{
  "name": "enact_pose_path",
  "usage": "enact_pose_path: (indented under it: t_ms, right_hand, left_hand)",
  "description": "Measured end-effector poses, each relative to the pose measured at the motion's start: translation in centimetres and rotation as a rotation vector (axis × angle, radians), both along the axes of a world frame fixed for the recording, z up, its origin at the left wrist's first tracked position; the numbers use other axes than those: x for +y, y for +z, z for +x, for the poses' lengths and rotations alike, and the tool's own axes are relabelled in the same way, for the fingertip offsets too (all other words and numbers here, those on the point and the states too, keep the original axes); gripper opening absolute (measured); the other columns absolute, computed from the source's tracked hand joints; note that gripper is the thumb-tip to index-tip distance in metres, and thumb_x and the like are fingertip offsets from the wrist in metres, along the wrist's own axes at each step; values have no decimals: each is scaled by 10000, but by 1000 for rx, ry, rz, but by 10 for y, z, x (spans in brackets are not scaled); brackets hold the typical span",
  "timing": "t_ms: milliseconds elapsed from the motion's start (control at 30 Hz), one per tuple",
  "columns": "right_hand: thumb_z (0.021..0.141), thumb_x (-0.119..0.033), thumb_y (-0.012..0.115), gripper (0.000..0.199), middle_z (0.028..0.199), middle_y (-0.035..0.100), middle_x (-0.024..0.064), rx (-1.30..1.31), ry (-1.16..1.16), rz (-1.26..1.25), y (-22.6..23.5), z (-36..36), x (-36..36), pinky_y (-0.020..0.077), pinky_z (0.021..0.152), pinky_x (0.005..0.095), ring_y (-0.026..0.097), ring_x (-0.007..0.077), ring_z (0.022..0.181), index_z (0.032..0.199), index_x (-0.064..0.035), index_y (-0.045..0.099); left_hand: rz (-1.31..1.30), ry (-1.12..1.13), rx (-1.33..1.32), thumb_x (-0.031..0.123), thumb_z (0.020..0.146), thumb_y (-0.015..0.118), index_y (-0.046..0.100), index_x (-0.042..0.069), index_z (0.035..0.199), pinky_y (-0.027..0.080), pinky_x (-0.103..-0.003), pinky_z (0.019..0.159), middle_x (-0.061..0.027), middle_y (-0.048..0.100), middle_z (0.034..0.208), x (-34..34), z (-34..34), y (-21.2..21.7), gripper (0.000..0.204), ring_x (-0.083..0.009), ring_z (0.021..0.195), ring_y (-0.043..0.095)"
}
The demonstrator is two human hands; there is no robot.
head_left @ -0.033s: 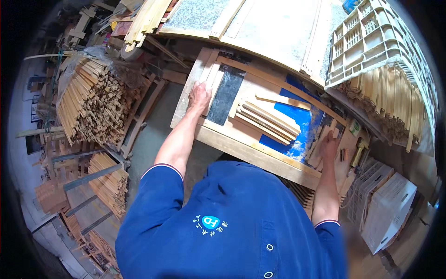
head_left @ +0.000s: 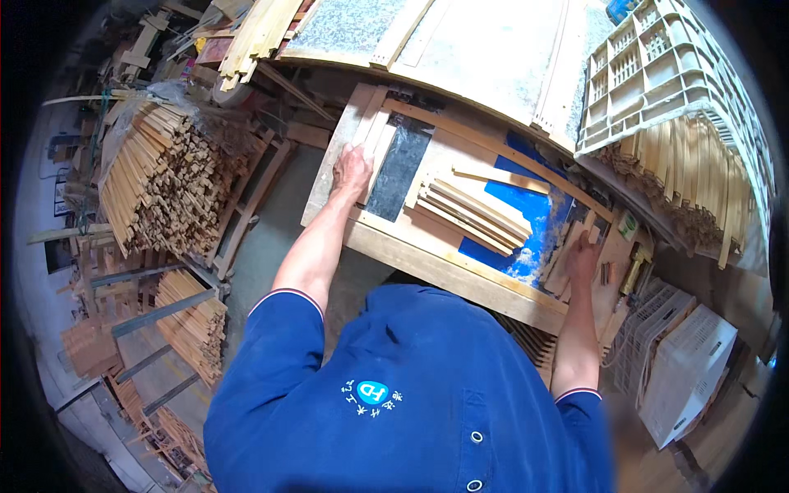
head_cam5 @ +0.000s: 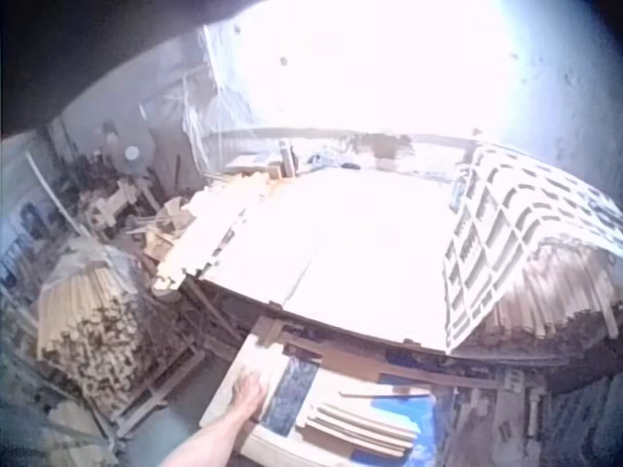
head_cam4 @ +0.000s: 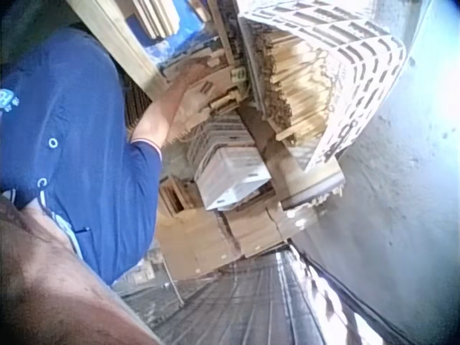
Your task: Assembling rectangular wooden frames by placing slats into a jig and securing them with a pneumatic nail gun.
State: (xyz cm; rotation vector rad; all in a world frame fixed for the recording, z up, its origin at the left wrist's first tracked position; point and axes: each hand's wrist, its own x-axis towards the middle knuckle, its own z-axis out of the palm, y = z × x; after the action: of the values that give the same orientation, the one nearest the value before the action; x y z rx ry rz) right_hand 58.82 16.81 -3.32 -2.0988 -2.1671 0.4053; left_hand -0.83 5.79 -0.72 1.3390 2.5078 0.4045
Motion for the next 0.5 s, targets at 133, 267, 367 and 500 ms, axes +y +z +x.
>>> enact_pose_path:
  t_ms: [133,267,367,500]
  right_hand:
    - [998,-204,546,435,1001,593,274,-49,1,-6,3,-7,1,490,857,480,596,413,958,1412,-80,591]
    - [1005,-193,539,383,893,604,259,-79,19,27,0,-3,2,489,775,488,606,388,849,1342,-36,630]
    - [1009,-187,534,357,914,623,262,-45,-17,16,2,-10,2,491,727,505,618,378,828,1305,-17,641]
    - [1015,-195,529,335,896,636,257,-36,-34,5,-2,-3,0,488,715,513,635,382,836,1258,-11,665]
  left_hand:
    - [72,-10,93,261,878,730,657,124,1259,530,-493,896,-215,615,1116,0,-5,-4,411,-407,1064,633]
    - [25,-98,94,271,874,742,660,158,1251,536,-473,862,-191,604,1055,1,-6,-6,403,-378,1023,641]
    - [73,-146,126,274,877,740,671,157,1203,531,-475,839,-171,583,997,-12,-10,-12,354,-363,981,635]
    - [155,-261,216,287,882,727,699,181,1105,486,-454,797,-114,560,926,-14,-15,-22,249,-310,898,589]
